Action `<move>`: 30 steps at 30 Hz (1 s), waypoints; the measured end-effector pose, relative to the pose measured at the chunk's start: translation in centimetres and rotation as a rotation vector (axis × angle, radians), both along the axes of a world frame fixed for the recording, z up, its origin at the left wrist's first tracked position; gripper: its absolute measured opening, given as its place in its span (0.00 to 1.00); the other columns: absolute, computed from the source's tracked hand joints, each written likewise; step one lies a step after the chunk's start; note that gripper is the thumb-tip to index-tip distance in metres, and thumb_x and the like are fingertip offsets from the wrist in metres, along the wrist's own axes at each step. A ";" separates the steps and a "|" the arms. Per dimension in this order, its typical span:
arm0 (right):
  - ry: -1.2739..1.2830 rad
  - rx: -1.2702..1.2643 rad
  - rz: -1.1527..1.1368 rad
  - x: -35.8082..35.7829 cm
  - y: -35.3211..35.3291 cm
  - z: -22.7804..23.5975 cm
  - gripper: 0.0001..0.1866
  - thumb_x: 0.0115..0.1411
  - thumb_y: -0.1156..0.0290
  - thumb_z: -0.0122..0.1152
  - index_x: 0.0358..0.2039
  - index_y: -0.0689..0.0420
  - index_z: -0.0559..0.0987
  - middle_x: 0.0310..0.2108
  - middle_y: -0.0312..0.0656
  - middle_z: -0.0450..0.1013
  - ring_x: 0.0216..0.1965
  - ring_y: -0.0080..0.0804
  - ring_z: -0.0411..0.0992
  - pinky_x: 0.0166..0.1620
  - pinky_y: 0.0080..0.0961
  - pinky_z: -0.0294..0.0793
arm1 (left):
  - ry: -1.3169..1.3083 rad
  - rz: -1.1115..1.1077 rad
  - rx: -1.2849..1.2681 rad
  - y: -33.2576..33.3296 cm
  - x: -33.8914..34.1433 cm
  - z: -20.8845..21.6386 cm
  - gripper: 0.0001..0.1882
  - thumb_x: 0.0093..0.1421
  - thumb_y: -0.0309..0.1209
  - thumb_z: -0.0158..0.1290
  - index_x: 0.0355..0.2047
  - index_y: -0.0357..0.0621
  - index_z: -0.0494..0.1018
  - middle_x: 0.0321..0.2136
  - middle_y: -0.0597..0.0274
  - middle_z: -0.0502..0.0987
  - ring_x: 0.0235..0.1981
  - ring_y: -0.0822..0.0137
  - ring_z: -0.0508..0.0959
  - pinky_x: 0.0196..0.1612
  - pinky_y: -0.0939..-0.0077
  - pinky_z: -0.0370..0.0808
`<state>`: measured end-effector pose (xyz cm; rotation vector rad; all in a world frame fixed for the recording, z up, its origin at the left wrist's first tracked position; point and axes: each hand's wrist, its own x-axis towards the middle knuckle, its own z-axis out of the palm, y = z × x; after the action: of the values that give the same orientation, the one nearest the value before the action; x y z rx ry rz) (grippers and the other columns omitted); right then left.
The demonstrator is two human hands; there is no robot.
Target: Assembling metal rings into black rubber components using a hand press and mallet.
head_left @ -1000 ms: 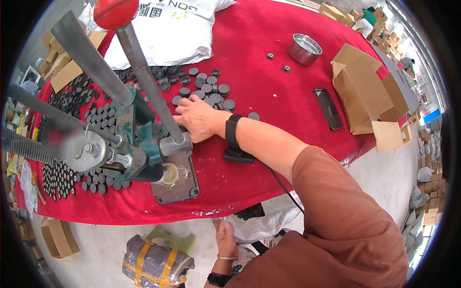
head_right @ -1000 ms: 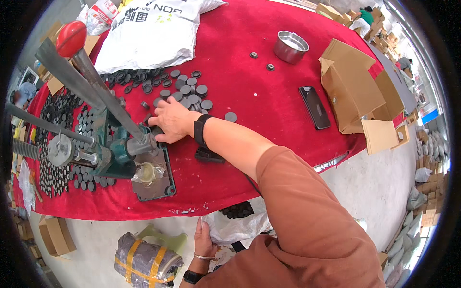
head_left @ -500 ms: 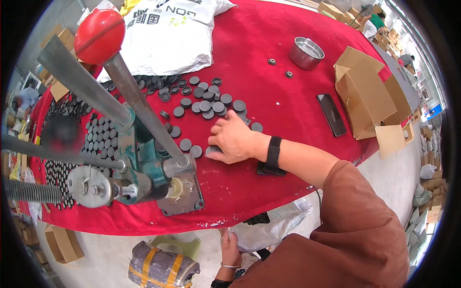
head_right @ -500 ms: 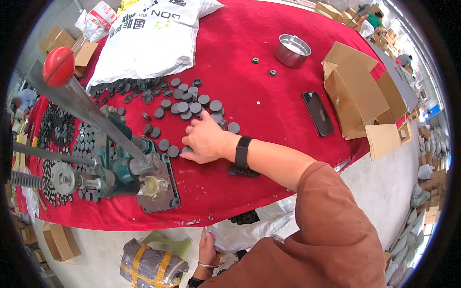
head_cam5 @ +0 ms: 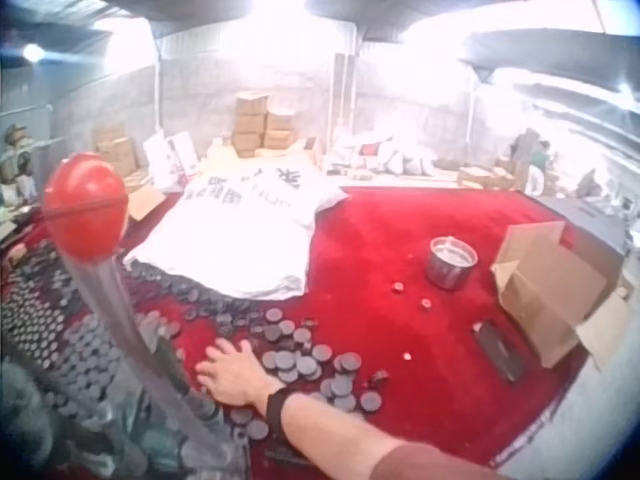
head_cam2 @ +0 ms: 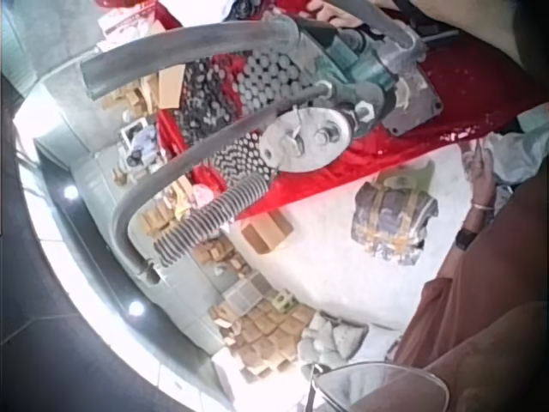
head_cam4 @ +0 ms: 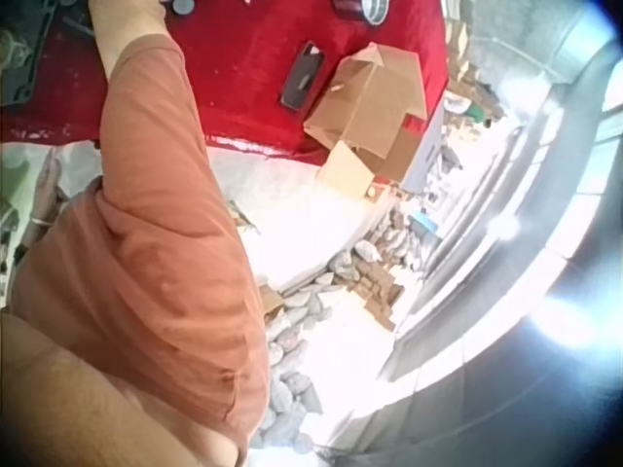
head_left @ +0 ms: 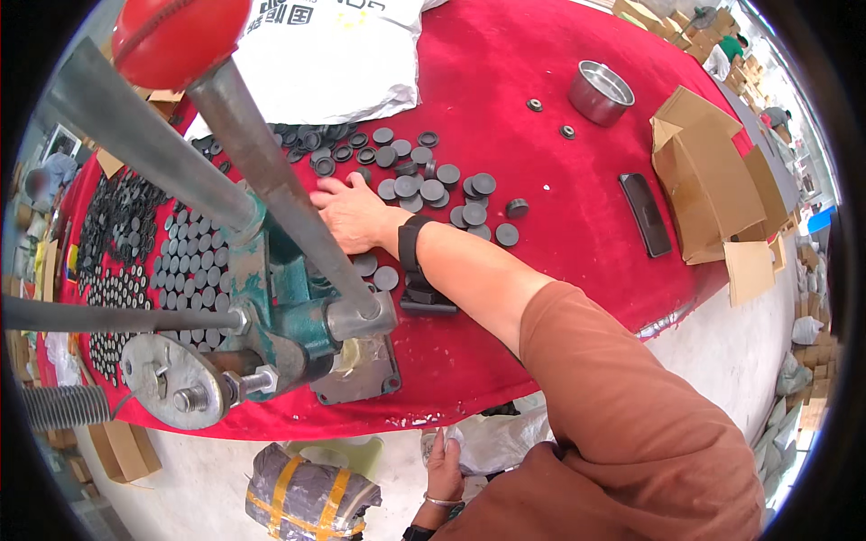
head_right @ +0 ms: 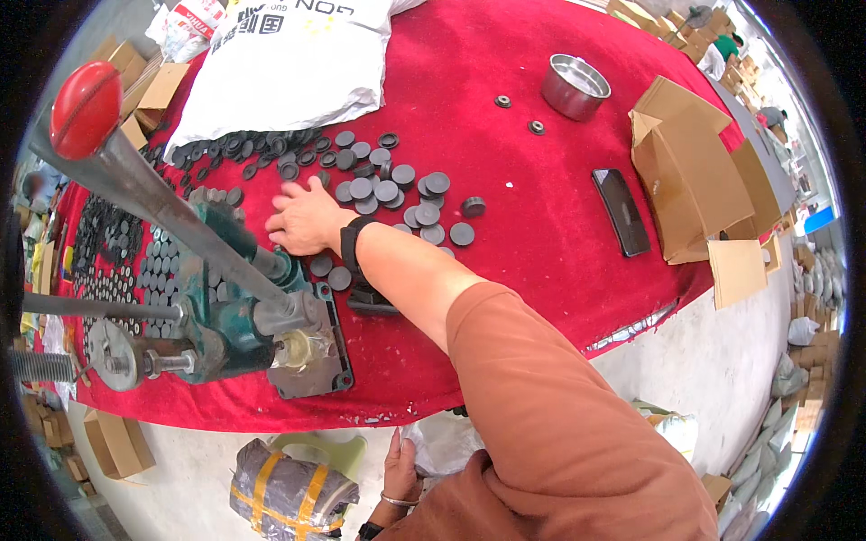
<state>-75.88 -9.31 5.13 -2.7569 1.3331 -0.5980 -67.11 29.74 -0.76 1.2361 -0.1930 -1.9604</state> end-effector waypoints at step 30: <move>0.095 0.242 -0.311 -11.3 2.6 1.7 0.17 0.53 0.52 0.53 0.41 0.44 0.74 0.43 0.41 0.66 0.49 0.42 0.62 0.44 0.47 0.65 | -0.046 -0.056 -0.061 1.3 0.7 -2.7 0.23 0.65 0.34 0.39 0.58 0.41 0.52 0.48 0.55 0.69 0.46 0.63 0.72 0.47 0.66 0.71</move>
<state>-87.15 -6.70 6.83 -2.4340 1.7434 -0.2907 -66.36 31.06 -3.51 1.2484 -0.3114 -1.9601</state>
